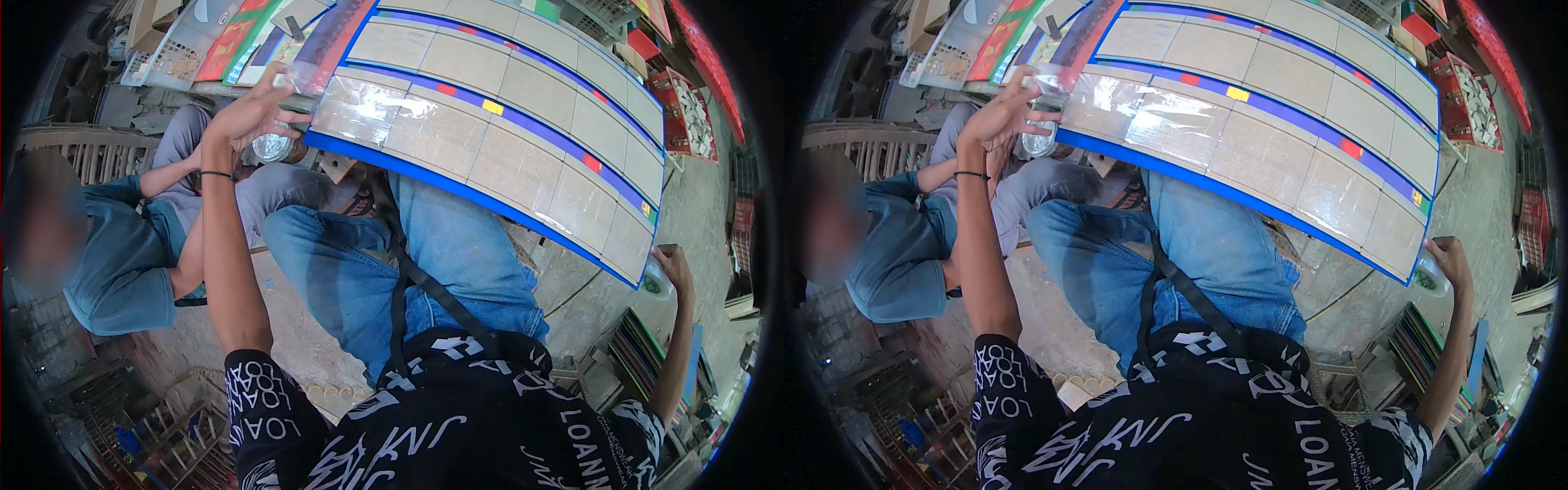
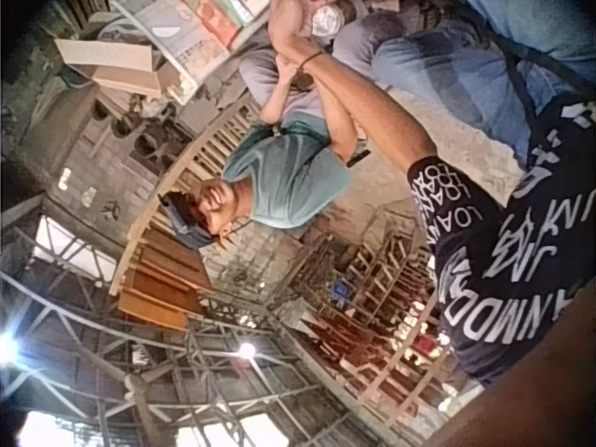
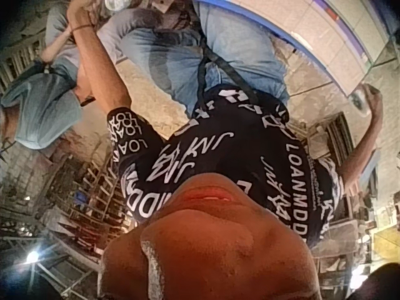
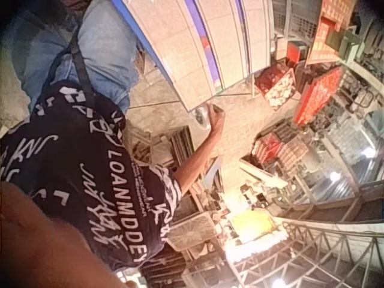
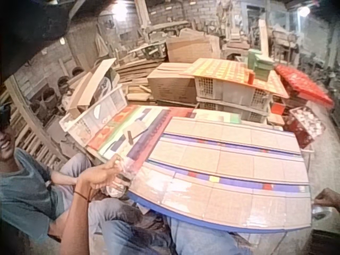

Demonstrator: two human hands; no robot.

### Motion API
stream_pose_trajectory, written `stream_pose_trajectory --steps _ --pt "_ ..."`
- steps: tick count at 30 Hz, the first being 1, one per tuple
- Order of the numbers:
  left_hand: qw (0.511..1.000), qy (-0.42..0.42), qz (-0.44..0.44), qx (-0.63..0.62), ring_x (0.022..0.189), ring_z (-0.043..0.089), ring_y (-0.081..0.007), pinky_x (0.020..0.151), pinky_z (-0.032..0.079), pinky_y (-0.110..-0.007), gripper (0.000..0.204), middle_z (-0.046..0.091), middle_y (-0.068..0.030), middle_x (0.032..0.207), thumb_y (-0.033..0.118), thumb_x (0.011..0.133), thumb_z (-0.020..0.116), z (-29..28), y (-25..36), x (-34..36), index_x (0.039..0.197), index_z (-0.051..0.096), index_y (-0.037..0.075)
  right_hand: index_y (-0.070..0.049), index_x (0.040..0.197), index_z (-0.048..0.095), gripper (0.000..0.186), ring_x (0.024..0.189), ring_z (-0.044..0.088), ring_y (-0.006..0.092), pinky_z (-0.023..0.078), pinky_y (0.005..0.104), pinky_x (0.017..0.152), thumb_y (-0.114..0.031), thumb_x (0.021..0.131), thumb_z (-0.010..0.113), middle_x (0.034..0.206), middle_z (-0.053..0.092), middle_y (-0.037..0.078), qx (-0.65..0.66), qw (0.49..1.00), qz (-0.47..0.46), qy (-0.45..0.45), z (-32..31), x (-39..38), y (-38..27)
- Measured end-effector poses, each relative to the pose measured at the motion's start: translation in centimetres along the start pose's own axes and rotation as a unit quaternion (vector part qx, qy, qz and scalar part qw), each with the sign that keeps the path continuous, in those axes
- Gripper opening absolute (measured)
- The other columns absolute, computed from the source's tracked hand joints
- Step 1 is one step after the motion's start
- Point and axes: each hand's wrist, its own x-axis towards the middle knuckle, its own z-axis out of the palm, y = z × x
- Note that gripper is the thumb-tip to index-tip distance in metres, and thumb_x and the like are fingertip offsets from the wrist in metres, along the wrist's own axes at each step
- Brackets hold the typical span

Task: Applying a clear adhesive film or tape to the surface of a panel and trimming the edges with a blade.

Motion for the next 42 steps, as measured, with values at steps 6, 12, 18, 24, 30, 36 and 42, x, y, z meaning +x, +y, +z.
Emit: stream_pose_trajectory --steps 6,12,18,24,30,36,42 --pt "0.996 -0.003 0.032 -0.082 0.107 0.053 -0.0419 0.076 0.054 -0.046 0.042 0.032 -0.0186 0.135 0.017 0.094 0.045 0.1 -1.3 -0.9 0.126 0.018 0.012 0.009 0.065 0.056 0.050 0.050 0.038 0.0082 0.032 0.0314 0.045 -0.037 0.084 0.060 0.049 0.041 0.002 -0.010 1.000 0.005 -0.017 -0.3 0.4 -0.1" --pt "0.992 0.103 0.030 0.063 0.098 0.061 -0.0312 0.076 0.054 -0.036 0.035 0.049 -0.0135 0.114 0.025 0.093 0.047 -0.3 -0.1 -0.2 0.121 0.035 0.008 0.009 0.065 0.057 0.050 0.051 0.038 0.0082 0.032 0.0318 0.045 -0.038 0.083 0.061 0.049 0.042 0.002 -0.035 0.999 0.018 -0.020 -0.6 0.0 -0.5" --pt "0.962 0.177 0.155 0.142 0.084 0.063 -0.0199 0.077 0.052 -0.030 0.025 0.052 -0.0040 0.087 0.025 0.092 0.049 -2.5 -0.7 2.0 0.095 0.055 0.001 0.009 0.068 0.059 0.052 0.052 0.040 0.0091 0.034 0.0322 0.047 -0.040 0.083 0.060 0.050 0.044 0.003 -0.046 0.998 0.029 -0.013 -0.4 -0.2 -1.4" --pt "0.958 0.212 0.188 0.048 0.089 0.064 -0.0246 0.078 0.053 -0.033 0.025 0.060 -0.0123 0.096 0.018 0.091 0.047 -2.1 0.2 2.7 0.096 0.056 -0.005 0.010 0.066 0.053 0.053 0.052 0.037 0.0092 0.032 0.0317 0.046 -0.039 0.084 0.059 0.051 0.039 0.003 -0.037 0.999 0.021 -0.010 -0.5 -0.4 -0.6" --pt "0.961 0.207 0.181 -0.004 0.092 0.063 -0.0350 0.077 0.054 -0.036 0.023 0.058 -0.0210 0.105 0.016 0.092 0.048 -0.3 2.3 0.9 0.100 0.049 -0.005 0.010 0.069 0.057 0.051 0.053 0.040 0.0094 0.035 0.0315 0.047 -0.039 0.084 0.059 0.052 0.045 0.005 -0.019 1.000 0.017 -0.003 -0.4 -0.1 -1.7" --pt "0.959 0.202 0.197 -0.022 0.080 0.065 -0.0310 0.076 0.054 -0.034 0.021 0.059 -0.0149 0.093 0.016 0.091 0.049 1.5 3.4 -0.1 0.095 0.050 -0.004 0.008 0.080 0.065 0.050 0.052 0.048 0.0130 0.041 0.0324 0.052 -0.041 0.082 0.060 0.054 0.055 0.011 -0.044 0.998 0.032 -0.011 -0.3 -0.3 -0.6" --pt "0.939 0.211 0.267 0.050 0.082 0.065 -0.0253 0.077 0.053 -0.032 0.021 0.059 -0.0126 0.091 0.016 0.090 0.051 2.5 5.8 -1.4 0.094 0.054 -0.005 0.008 0.080 0.065 0.050 0.051 0.047 0.0128 0.041 0.0325 0.051 -0.041 0.081 0.061 0.053 0.054 0.010 -0.031 0.999 0.033 0.000 -0.1 -0.3 -1.1"
